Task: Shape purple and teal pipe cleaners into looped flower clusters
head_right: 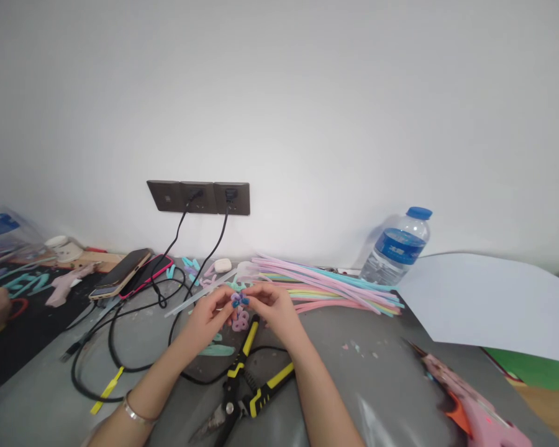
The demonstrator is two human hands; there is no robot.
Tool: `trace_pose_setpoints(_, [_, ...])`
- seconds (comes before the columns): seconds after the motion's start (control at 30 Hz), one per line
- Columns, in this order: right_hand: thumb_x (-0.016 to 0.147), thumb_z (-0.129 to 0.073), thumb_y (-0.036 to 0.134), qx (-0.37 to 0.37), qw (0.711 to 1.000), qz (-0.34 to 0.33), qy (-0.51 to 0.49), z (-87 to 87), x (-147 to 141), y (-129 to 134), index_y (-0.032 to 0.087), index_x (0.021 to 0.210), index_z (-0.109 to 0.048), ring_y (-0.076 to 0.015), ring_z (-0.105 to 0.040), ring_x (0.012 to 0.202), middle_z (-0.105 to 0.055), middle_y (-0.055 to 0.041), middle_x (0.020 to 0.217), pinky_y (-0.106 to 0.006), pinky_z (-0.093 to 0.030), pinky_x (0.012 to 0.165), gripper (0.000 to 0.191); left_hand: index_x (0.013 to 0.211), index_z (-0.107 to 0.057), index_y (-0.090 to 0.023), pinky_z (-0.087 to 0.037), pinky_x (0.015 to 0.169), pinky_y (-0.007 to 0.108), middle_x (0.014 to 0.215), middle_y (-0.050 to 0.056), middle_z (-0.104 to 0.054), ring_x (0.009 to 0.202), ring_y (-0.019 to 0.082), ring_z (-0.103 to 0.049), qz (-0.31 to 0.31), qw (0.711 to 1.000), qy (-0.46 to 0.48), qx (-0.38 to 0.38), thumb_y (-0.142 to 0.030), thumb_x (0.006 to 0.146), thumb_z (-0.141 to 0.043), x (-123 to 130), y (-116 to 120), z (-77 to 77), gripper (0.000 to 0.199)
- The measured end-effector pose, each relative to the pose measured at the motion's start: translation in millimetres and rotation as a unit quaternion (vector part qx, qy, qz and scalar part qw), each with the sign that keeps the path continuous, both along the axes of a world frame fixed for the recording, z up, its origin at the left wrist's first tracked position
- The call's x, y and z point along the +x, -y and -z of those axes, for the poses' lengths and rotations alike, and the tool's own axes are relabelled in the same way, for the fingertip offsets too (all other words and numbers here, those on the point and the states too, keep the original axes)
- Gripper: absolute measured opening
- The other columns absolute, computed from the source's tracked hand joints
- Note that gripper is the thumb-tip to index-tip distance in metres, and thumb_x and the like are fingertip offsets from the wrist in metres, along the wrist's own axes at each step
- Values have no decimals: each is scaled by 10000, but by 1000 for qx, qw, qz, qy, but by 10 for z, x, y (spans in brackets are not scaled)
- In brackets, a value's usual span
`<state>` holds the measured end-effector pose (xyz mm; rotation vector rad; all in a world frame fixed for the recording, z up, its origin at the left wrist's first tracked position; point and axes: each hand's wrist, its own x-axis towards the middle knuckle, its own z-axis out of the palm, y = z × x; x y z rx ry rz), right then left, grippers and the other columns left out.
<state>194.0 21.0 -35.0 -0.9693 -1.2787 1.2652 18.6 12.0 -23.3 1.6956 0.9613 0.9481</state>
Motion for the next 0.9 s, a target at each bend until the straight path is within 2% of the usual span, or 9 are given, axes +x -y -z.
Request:
trace_pose_setpoints(0.23, [716,-755,416,24,998,-36,55,-124,80,46,196,780,-728,-171,-627,628,-688,-28,706,-275,-503,547,230,850,-557,-175,-431,563,206,679,-15,-556,624,126,-560,51,998,9,-27,-314,913,-497,-22,-9,-46,165])
trace_pose_setpoints(0.37, [745,-719,464,-7,995,-84,55,-193,74,74,194,772,-695,-162,-623,603,-655,-13,660,-250,-472,508,272,826,-565,-174,-433,582,205,707,-2,-587,667,135,-579,62,997,-37,19,-279,920,-487,-60,4,-92,161])
trace_pose_setpoints(0.5, [721,-724,511,-24,994,-93,61,-183,61,65,182,703,-641,-130,-566,540,-603,6,612,-227,-430,475,340,785,-554,-185,-414,574,203,691,-9,-604,645,133,-571,54,990,-109,76,-212,908,-479,-76,8,-106,146])
trace_pose_setpoints(0.63, [743,-696,517,-30,994,-81,61,-115,39,48,188,670,-569,-119,-534,531,-565,16,598,-210,-381,443,360,784,-551,-191,-415,584,211,684,-13,-607,624,131,-560,46,985,-132,98,-181,896,-466,-55,5,-76,141])
trace_pose_setpoints(0.73, [761,-677,503,-9,996,-64,57,-74,5,43,203,660,-516,-114,-494,504,-522,33,568,-215,-364,439,355,798,-546,-195,-418,590,219,687,-12,-607,634,136,-567,27,986,-129,99,-189,893,-462,-30,9,-56,127])
trace_pose_setpoints(0.8, [784,-660,466,20,997,-35,65,-66,-25,47,209,667,-510,-114,-458,500,-484,42,563,-224,-354,450,320,805,-537,-198,-431,586,222,695,-8,-619,647,141,-584,13,991,-101,81,-212,892,-464,-14,9,-46,115])
trace_pose_setpoints(0.9, [819,-626,398,67,994,17,84,-77,-63,60,208,681,-528,-119,-421,521,-459,37,586,-239,-341,483,254,804,-518,-198,-453,562,222,686,-4,-630,636,145,-603,8,999,-28,15,-257,884,-481,0,-2,-27,105])
